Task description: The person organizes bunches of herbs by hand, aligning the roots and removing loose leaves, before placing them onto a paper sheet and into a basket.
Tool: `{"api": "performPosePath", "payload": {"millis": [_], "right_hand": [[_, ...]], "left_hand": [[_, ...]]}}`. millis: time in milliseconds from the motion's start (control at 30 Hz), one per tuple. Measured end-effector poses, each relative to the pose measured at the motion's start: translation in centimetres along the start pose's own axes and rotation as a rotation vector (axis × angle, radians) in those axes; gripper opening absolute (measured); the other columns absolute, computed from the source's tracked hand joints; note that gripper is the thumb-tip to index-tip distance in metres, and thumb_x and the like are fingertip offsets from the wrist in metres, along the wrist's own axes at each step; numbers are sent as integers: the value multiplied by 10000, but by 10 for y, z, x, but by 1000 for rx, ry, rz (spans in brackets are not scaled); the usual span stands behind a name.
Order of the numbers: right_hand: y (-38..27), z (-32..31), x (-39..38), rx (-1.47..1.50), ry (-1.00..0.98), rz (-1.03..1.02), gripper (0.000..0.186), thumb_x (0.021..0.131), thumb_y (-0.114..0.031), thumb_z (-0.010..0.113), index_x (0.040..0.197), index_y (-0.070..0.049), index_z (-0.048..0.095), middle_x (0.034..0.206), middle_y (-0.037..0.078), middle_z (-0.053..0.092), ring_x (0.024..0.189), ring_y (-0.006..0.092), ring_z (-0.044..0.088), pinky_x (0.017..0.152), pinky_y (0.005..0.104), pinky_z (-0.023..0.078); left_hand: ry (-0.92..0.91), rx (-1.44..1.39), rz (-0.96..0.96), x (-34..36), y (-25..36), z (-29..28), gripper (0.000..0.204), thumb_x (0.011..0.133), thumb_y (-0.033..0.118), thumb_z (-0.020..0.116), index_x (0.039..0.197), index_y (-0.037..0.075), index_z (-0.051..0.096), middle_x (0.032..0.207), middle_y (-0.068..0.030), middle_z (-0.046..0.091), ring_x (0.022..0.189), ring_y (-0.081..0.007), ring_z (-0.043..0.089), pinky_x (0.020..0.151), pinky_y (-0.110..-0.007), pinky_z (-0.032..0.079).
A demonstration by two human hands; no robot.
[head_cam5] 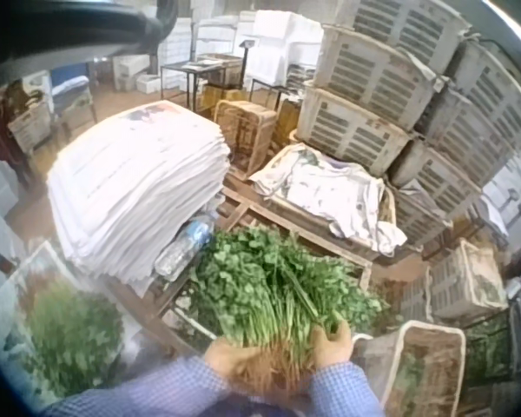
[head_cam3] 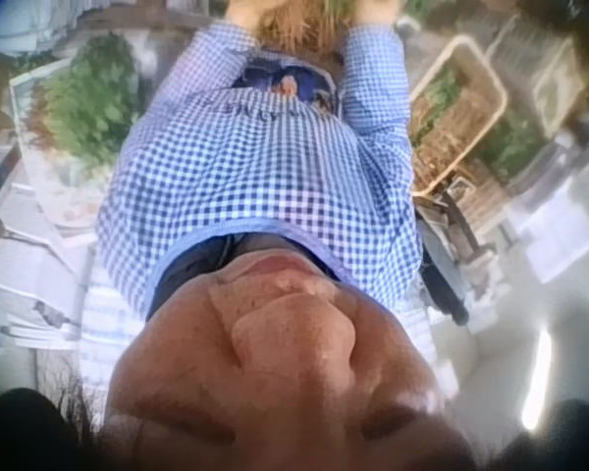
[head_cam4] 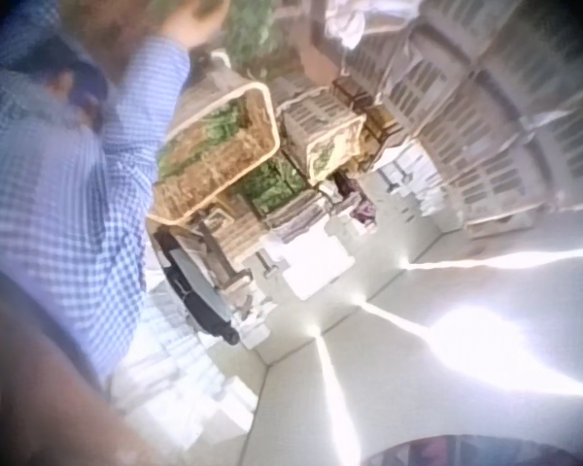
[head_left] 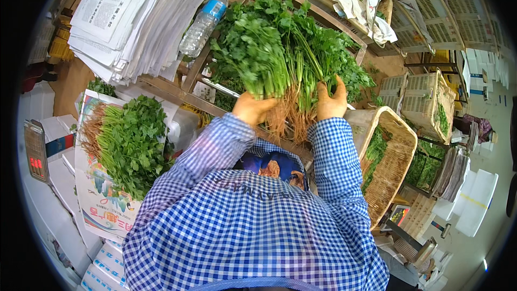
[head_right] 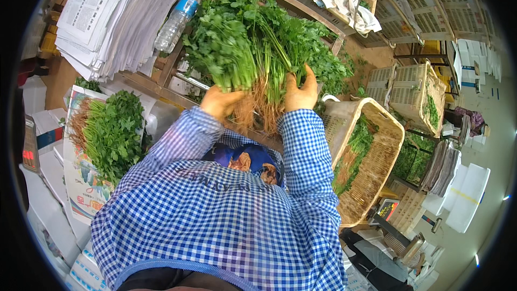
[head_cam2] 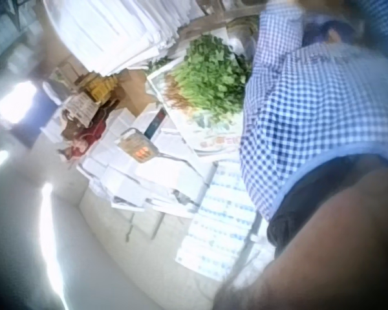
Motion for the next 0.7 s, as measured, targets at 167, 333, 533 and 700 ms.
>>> {"api": "performPosePath", "payload": {"millis": [167,333,533,700], "right_hand": [[-75,-17,-18,-320,133,-533,478,844,-13,680,1306,-40,564,1305,176,590,1193,310,581,1054,393,448],[-83,11,-19,-916,-28,-646,524,816,-211,742,1289,-56,578,1337,176,578,1138,361,609,973,443,509],[-115,35,-70,-428,-248,-807,290,874,-254,685,1065,-35,688,980,152,724,887,277,695,781,396,553],[-95,113,-125,-662,-677,-613,485,857,-282,696,1250,-18,589,864,146,668,784,272,661,710,398,549]], "left_hand": [[-146,-128,-89,-11,1,-61,297,861,91,674,1124,-28,605,822,-88,677,426,-101,447,369,-244,383],[12,-123,-115,-19,-2,-67,248,859,124,644,1046,-37,626,809,-90,642,470,-108,434,424,-227,379],[-74,-108,-113,-18,-6,-62,390,880,214,659,1180,-28,600,1041,-138,668,735,-160,623,609,-263,512],[-228,-198,49,-37,16,-46,826,877,687,510,1347,8,505,1316,-165,577,1217,-273,550,1055,-387,438]]}}
Point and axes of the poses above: each hand's wrist, its own x-axis towards the middle knuckle, its own z-axis out of the palm, y = z × x, the point moved 8 cm from there along x, towards the middle knuckle
